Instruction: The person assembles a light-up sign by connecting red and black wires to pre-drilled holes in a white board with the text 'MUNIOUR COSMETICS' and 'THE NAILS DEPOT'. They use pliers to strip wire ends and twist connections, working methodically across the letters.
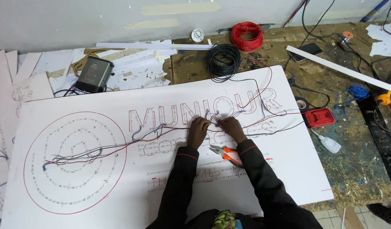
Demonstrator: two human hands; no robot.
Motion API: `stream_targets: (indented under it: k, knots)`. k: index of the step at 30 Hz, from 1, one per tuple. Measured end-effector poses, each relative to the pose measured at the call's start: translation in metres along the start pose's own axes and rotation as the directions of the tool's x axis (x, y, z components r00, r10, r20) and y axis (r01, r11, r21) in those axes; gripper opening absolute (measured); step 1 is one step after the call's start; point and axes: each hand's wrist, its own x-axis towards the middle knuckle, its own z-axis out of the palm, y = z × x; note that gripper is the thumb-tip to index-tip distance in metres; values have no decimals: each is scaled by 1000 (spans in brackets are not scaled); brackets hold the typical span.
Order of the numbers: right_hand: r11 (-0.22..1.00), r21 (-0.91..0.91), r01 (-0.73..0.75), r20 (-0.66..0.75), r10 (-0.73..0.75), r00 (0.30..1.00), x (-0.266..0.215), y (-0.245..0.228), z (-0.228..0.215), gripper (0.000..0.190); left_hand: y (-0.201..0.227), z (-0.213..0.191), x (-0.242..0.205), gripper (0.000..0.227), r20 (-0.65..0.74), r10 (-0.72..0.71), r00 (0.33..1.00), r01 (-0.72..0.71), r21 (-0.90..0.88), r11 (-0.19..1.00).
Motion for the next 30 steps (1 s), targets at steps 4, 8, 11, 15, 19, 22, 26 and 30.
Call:
stream_targets:
  k: [4, 8, 11, 15, 19, 22, 26, 30]
  knots:
    - [862, 379, -337, 296, 233, 926, 14, -17, 1, 43, 1, -1, -5, 8, 9, 14, 1000, -14, 14, 1000]
    - [922, 260, -285, 260, 217, 941, 24, -12, 7, 51, 3, -4, -5, 8, 30, 19, 999, -21, 44, 999]
    - [934, 345, -90, 71, 70, 995, 16, -9, 18, 38, 2, -3, -1, 8, 46, 21, 999, -23, 52, 998]
    - [951, 46, 305, -283, -280, 917, -8, 0, 39, 25, -3, 2, -3, 10, 6, 26, 1000, -27, 82, 996]
    - [886, -215, 411, -260, -458, 850, -18, 14, 34, 24, -5, 5, -4, 7, -13, 33, 999, -32, 81, 996]
    - [889, -58, 455, -250, -454, 855, -20, 17, 19, 21, -7, 4, -3, 12, -11, 35, 999, -35, 39, 999]
    - [980, 142, 139, -171, -114, 979, -12, 4, 0, 31, -1, 1, -5, 11, -19, 28, 999, -28, 20, 999]
    - [868, 449, -210, 256, 100, 962, -2, -21, -10, 31, 4, -4, -7, 14, -6, -15, 1000, 14, -28, 1000]
